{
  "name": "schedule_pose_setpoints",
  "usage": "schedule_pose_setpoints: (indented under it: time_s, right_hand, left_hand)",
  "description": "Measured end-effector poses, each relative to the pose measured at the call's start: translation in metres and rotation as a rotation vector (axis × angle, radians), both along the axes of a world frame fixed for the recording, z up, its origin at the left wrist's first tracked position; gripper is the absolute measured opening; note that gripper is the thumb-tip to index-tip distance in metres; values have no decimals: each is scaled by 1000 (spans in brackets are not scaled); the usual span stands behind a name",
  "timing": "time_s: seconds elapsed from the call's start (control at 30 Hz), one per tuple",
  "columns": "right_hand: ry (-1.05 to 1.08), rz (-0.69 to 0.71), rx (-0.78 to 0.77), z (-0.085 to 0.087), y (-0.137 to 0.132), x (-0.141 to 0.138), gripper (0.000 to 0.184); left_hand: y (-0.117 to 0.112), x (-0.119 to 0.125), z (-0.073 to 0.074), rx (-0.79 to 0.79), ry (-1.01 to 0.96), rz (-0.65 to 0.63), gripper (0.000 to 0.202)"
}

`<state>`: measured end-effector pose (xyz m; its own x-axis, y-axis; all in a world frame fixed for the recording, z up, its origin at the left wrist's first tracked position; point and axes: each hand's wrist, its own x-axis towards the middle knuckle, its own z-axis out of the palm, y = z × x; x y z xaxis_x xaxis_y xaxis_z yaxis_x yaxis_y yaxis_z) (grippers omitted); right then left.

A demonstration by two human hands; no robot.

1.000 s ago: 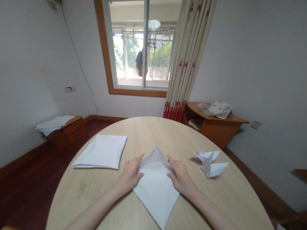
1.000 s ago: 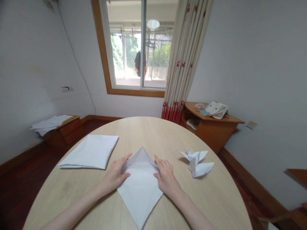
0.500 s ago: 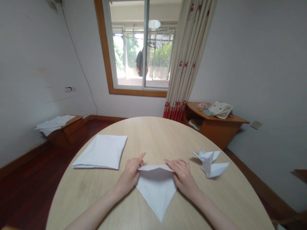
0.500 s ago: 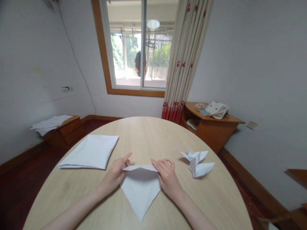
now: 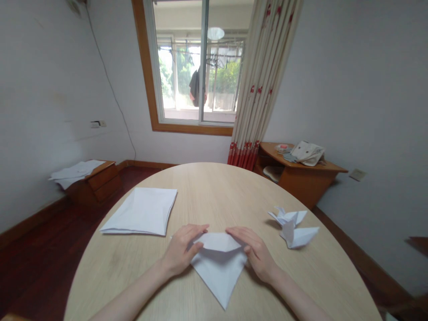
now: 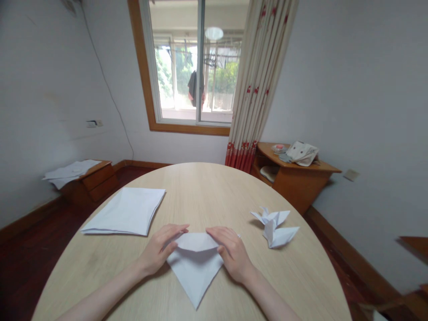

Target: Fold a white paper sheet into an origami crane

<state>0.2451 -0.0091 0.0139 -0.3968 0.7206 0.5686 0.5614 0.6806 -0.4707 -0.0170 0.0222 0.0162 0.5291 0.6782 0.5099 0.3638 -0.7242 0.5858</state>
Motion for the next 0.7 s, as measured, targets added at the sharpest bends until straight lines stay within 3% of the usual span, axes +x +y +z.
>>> schedule_pose_setpoints:
  time_s: [0.17, 0.47, 0.7]
  right_hand:
    - [-21, -2, -35, -2, -1, -1, 62]
    - [-220, -10, -117, 1, -6, -14, 48]
    - [-362, -58, -159, 4, -9, -21, 39]
  left_hand:
    - [-1, 0, -3, -27, -1, 1, 59]
    - [-6, 9, 1, -127, 50, 10, 35]
    - [-8, 12, -3, -36, 169, 5, 28]
